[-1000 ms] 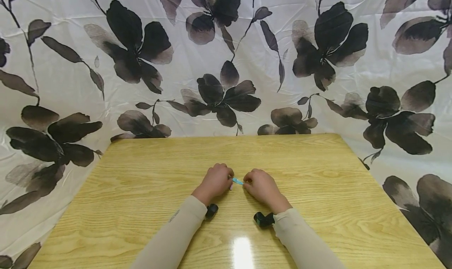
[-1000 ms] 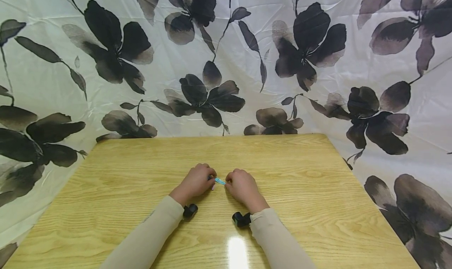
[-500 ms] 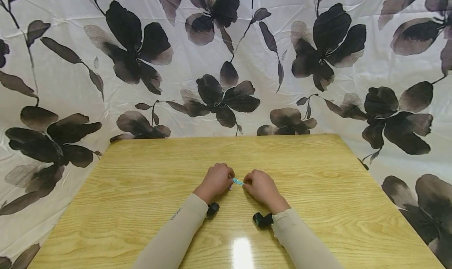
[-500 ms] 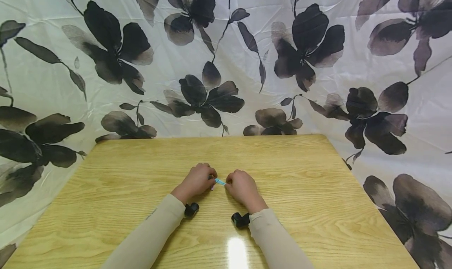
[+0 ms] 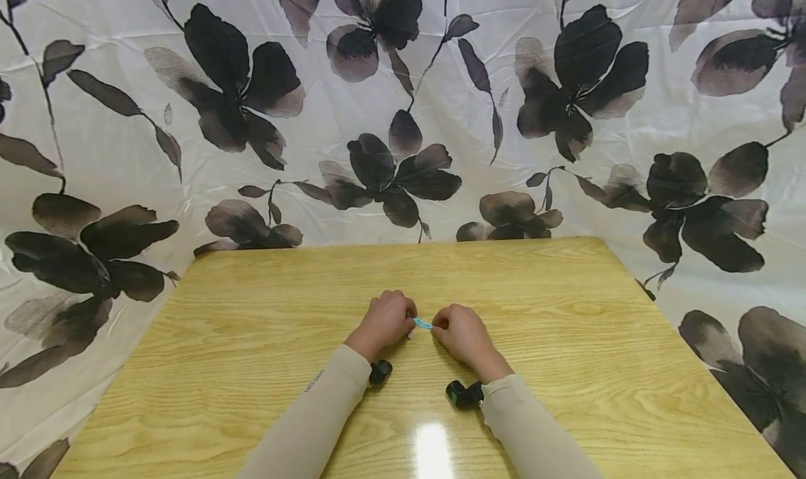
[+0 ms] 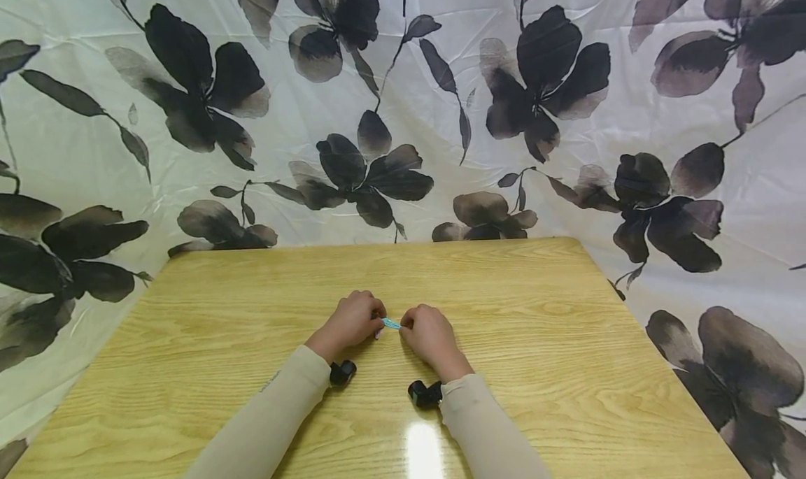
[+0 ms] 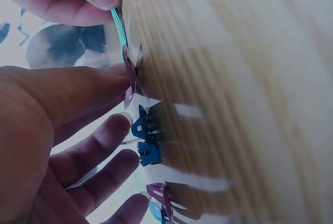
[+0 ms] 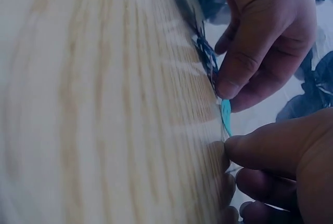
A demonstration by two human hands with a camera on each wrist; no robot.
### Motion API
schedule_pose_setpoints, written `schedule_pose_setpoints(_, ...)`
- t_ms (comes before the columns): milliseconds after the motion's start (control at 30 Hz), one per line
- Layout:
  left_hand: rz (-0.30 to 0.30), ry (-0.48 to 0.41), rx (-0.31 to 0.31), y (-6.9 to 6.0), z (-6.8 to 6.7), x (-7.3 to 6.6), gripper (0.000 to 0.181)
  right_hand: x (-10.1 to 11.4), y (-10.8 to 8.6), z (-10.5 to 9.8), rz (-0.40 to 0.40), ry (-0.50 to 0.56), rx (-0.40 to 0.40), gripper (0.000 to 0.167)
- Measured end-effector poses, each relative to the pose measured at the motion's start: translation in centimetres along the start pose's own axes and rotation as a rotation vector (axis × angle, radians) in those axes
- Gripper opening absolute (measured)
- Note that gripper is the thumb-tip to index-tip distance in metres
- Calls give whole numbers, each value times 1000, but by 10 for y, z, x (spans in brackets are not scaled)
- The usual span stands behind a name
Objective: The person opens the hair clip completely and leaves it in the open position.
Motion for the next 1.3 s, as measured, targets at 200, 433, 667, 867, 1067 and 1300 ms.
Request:
schedule_pose_setpoints(200,-13,-23,6,1,2,2,6,-4,2,1,6,76,-10,5)
schedule_pose_setpoints(433,0,-50,4,1,2,4,13,-10,3,3,43,131,2,8)
schedule_pose_setpoints(667,25,-109,-12,-2,-2,2,15,-12,5,-1,35,171,-16,8)
schedule_pose_setpoints(867,23,-232,-17,-3,-4,3,13,-10,3,-4,4,161,-29,7)
schedule_pose_setpoints(1067,-4,-336,16,-4,-3,5,12,-7,0,-8,4,176,-41,7)
schedule_pose_setpoints(1300,-30,-434,41,-9,-6,11,15,-4,0,-12,5,220,-38,8)
Point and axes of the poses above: each hand's wrist, its own y-axis towards the middle knuckle, its own z-axis out of the palm, x = y × z, the point moved 8 cm from there along y, towards the middle knuckle, and after that the axes turned 8 degrees about y, right-handed, at the moved point
